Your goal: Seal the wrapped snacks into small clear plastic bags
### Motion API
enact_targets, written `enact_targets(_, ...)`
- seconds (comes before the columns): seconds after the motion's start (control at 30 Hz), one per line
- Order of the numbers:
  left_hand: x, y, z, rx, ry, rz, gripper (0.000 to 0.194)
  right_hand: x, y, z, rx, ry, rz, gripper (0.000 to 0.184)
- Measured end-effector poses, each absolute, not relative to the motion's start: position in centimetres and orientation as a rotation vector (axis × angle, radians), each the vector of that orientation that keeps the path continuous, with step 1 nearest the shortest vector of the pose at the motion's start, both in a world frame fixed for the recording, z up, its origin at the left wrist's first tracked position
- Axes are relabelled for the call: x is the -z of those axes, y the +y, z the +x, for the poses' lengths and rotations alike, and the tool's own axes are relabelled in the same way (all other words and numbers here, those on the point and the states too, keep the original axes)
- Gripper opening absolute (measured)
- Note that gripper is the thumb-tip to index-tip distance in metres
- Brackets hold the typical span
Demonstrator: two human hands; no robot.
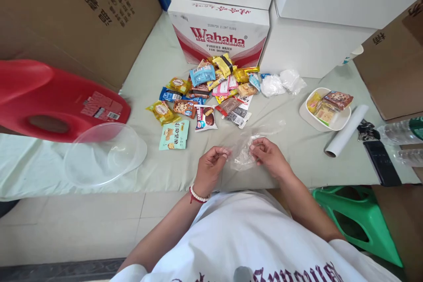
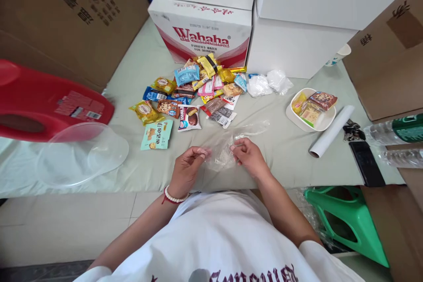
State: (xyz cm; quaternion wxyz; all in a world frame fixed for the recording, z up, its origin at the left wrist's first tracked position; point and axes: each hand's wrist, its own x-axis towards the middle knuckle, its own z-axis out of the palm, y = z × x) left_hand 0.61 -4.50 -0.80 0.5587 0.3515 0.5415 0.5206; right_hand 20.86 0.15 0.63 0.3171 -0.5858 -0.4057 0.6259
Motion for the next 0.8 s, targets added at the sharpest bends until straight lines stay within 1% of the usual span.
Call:
enact_targets(0.07,1.1,-4.9,0.3,-1.219,1.259,0.733,0.023,0.2,0.0,20.6,-1.653,-0.996,-1.461,0.042)
enact_targets(0.23,0.9,-5.3,-0.2,-1.177,1.217,0.511,0.032,1.4,-1.7,22.2,-1.447,-1.065,-1.464,0.03)
enact_targets(0.43,0.8,-4.9,0.4,-1.037,1.189,0.468,0.044,1.7,-3.9,23.5,-1.324,-1.168,-1.55,0.027)
enact_targets(0.53,1.3,-4.5,0.7,-1.016,1.251,0.519,0.043,2.1,-4.2,24.1,-1.288,-1.206,-1.569,0.028)
enact_targets(0.63,1.5,-4.2,0.8,-0.993,1.21,0.487,0.041,2.5,-4.0,25.1,-1.249,-1.249,-1.631,0.028)
enact_targets(0.7,1.3,-4.0,0.9,-0.965,1.162,0.425,0.041,2.1,-4.1,25.7,-1.074,-1.361,-1.729,0.026)
enact_targets(0.8,1.0,-4.0,1.4,-0.942,1.114,0.38,0.04,0.6,-4.7,25.2,-0.632,-1.54,-1.762,0.021)
